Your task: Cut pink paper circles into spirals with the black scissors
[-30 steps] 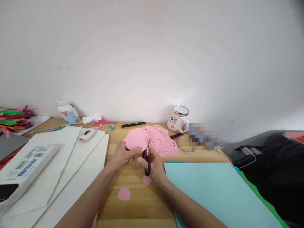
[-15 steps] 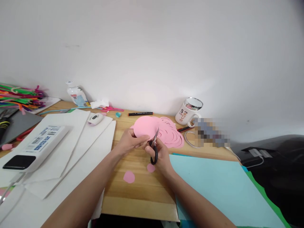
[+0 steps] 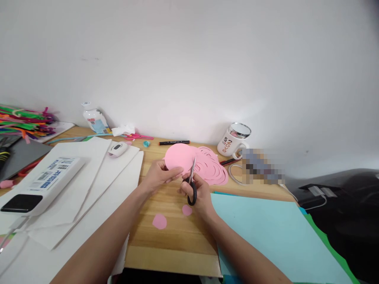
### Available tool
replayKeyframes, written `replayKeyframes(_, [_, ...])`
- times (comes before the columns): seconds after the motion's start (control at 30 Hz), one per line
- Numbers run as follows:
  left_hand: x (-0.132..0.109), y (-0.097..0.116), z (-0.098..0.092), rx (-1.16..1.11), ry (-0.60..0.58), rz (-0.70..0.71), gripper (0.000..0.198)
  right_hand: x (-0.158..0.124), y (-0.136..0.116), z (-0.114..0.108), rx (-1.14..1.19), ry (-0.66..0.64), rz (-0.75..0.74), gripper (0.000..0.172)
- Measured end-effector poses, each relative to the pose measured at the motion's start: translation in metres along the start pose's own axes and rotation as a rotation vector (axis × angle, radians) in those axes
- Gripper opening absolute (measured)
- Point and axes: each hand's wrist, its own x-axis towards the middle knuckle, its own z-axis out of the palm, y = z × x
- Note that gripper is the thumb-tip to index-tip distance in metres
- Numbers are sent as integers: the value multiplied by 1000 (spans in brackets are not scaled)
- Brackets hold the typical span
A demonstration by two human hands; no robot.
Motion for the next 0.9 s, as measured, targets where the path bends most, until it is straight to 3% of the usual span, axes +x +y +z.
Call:
replayKeyframes(0.27, [1, 0, 4, -179, -38, -21, 34, -2, 0, 2, -5, -22, -2, 22])
replayKeyframes(0.5, [1, -8, 2, -76, 15, -40, 39, -3, -4, 6, -90, -43, -13, 28])
replayKeyframes(0.7, [-1, -5, -1, -38, -33, -11, 38, 1, -9, 4, -58, -40, -49, 37])
replayKeyframes(0.9, [-1, -5, -1, -21, -35, -9, 40, 0, -7, 4, -43, -55, -58, 33])
